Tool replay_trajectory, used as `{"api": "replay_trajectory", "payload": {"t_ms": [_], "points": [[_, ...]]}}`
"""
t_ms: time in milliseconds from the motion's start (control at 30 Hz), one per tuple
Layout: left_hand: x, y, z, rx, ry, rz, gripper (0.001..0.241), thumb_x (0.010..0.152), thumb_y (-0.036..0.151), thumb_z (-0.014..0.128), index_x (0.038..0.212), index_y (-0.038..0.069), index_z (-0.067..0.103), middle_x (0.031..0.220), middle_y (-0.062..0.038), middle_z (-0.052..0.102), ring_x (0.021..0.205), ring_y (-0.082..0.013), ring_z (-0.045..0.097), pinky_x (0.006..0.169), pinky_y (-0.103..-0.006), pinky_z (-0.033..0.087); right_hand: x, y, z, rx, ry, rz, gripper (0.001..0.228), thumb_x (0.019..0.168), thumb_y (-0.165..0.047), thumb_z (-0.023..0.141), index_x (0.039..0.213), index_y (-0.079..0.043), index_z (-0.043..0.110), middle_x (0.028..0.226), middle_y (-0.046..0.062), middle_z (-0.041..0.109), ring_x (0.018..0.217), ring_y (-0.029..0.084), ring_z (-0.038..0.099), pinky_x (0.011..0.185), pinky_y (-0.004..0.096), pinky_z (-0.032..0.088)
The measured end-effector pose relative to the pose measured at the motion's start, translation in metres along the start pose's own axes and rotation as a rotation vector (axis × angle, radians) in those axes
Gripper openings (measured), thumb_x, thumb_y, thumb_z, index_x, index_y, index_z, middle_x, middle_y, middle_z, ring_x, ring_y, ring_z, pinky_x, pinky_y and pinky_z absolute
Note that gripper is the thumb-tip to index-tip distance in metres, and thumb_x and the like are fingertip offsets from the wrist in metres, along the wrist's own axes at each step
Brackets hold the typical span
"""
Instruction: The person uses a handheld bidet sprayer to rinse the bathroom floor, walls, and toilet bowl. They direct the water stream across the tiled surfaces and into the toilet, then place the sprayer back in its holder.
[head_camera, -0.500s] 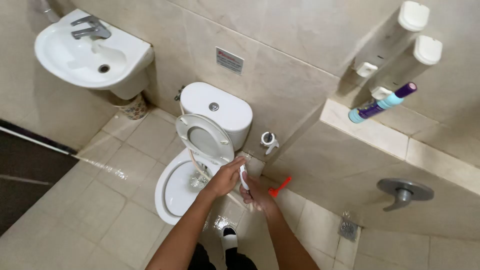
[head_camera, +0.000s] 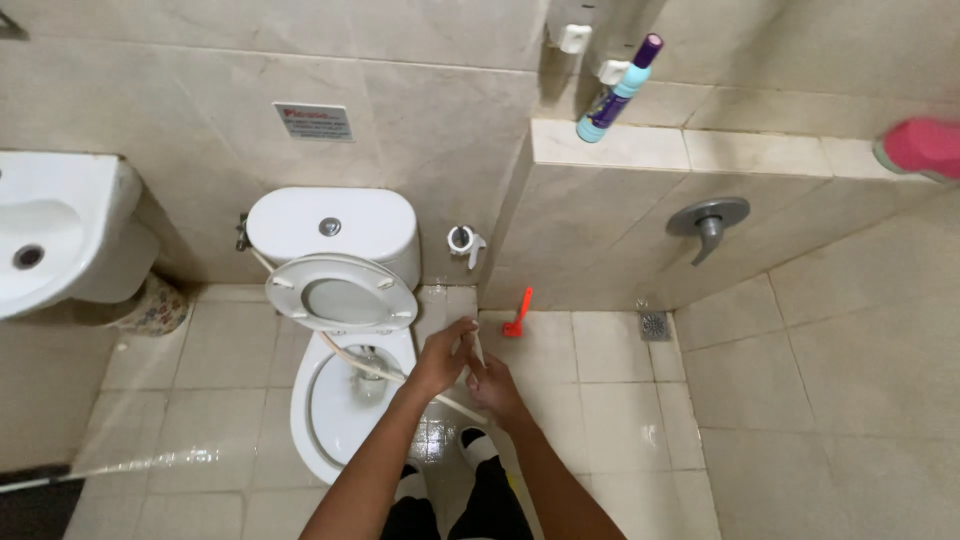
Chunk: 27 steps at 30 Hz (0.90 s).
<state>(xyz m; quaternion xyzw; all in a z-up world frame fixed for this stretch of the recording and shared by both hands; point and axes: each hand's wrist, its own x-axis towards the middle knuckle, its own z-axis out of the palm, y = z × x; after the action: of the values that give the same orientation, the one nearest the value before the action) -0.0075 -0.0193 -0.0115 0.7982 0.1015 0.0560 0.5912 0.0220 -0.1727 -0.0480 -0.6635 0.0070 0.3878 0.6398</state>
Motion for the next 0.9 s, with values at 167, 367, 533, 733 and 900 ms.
{"api": "replay_trajectory", "payload": {"t_ms": [167,367,533,733,900], "points": [[-0.007,-0.016,0.008,0.032,-0.041,0.160,0.030,0.097,0.012,0.061,0.125,0.002,0.067,0.124,-0.020,0.072,0.120,-0.0324,0.069,0.099,-0.0374,0.053,-0.027,0.005,0.017,0.063,0.136,0.018,0.037,0.104,-0.045,0.053,0.093,-0.010,0.056,0.060,-0.001,0.046,0.046,0.009,0.039,0.042,0.030,0.030],[-0.011,-0.020,0.015,0.023,-0.093,0.185,0.027,0.096,0.013,0.063,0.121,0.002,0.067,0.123,-0.019,0.073,0.118,-0.0311,0.071,0.100,-0.0362,0.054,-0.033,0.028,0.019,0.101,0.188,-0.085,0.030,0.107,-0.036,0.052,0.093,-0.009,0.057,0.061,-0.001,0.047,0.049,0.008,0.039,0.044,0.028,0.031],[-0.010,-0.005,0.019,0.069,-0.120,0.280,0.026,0.093,0.007,0.063,0.118,0.002,0.068,0.129,-0.023,0.069,0.124,-0.0365,0.065,0.102,-0.0389,0.052,-0.041,0.028,0.020,0.108,0.277,-0.134,0.019,0.106,-0.028,0.052,0.098,-0.012,0.060,0.065,-0.004,0.050,0.050,0.006,0.039,0.044,0.027,0.031],[-0.009,0.001,0.026,-0.006,-0.127,0.343,0.026,0.091,0.006,0.065,0.117,0.002,0.065,0.127,-0.023,0.070,0.122,-0.0359,0.068,0.101,-0.0382,0.054,-0.039,0.040,0.014,0.098,0.366,-0.164,0.018,0.106,-0.025,0.052,0.099,-0.010,0.061,0.066,-0.002,0.052,0.051,0.006,0.043,0.044,0.026,0.035],[-0.007,0.008,0.031,0.020,-0.159,0.283,0.035,0.090,0.005,0.063,0.125,-0.001,0.065,0.130,-0.022,0.069,0.122,-0.0350,0.067,0.101,-0.0374,0.053,-0.029,0.054,0.006,0.187,0.346,-0.173,0.014,0.105,-0.020,0.056,0.097,-0.009,0.059,0.066,-0.002,0.052,0.051,0.007,0.043,0.044,0.026,0.034]]}}
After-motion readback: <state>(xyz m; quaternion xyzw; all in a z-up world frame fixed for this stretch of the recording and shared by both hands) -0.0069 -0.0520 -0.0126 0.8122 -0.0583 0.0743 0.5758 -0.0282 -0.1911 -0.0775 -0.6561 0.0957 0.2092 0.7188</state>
